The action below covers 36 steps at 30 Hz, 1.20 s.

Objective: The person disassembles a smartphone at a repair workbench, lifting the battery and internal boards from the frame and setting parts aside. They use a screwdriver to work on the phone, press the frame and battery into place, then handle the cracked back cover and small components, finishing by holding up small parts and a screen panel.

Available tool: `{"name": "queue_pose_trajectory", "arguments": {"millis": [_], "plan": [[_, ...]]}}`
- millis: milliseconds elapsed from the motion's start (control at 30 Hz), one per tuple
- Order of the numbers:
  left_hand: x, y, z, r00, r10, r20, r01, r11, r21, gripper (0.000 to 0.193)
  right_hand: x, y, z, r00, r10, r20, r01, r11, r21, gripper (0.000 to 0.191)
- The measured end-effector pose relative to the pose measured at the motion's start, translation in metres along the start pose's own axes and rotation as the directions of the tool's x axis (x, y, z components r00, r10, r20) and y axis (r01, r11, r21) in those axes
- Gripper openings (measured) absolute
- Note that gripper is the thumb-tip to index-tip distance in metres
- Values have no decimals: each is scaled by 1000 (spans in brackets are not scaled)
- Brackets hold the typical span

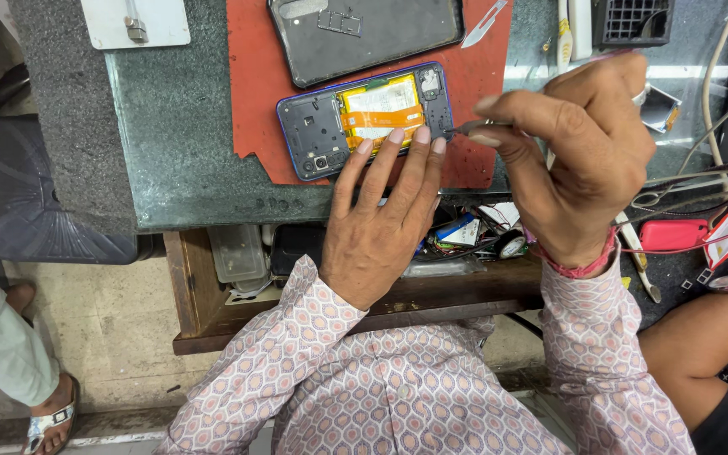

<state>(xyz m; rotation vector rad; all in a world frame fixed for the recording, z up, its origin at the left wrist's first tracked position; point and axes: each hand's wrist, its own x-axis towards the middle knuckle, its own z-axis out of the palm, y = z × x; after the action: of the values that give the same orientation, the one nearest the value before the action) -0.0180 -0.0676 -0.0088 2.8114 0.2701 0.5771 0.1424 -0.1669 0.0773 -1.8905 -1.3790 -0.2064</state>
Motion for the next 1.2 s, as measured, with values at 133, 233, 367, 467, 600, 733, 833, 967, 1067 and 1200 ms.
{"name": "queue_pose_trajectory", "arguments": {"millis": [133,233,367,467,600,733,833,967,1067,1200], "plan": [[1,1,1,1000,-1,-4,1,1000,0,52,-4,5,-3,999,20,40,-23,997,76,26],[1,1,1,1000,-2,2,2,1000,-3,52,-4,8,-3,1000,1,16,-1,1000,28,26],[2,2,1,1000,4,-3,-4,1000,14,52,-1,10,-10,998,-22,53,19,998,56,30],[1,2,2,1000,2,0,-2,1000,5,53,1,9,-9,995,-37,90,26,993,111,34],[0,2,1,1000,-2,2,2,1000,9,52,0,5,-2,999,-39,37,37,998,58,35],[0,2,-4,1000,-3,-14,3,1000,-10,51,-1,0,-1,990,-58,129,50,997,60,47],[2,0,-9,1000,1,-20,-1,1000,3,49,4,7,-1,978,47,204,-57,997,45,63],[0,-4,-15,1000,13,-5,-13,999,37,49,16,21,24,988,148,47,-155,916,370,58],[-1,-6,-16,1000,17,-14,-17,999,45,49,33,31,52,994,106,-2,-92,875,474,43],[-2,-8,-15,1000,8,-18,-7,999,49,49,49,30,79,1000,-31,2,27,891,452,33]]}}
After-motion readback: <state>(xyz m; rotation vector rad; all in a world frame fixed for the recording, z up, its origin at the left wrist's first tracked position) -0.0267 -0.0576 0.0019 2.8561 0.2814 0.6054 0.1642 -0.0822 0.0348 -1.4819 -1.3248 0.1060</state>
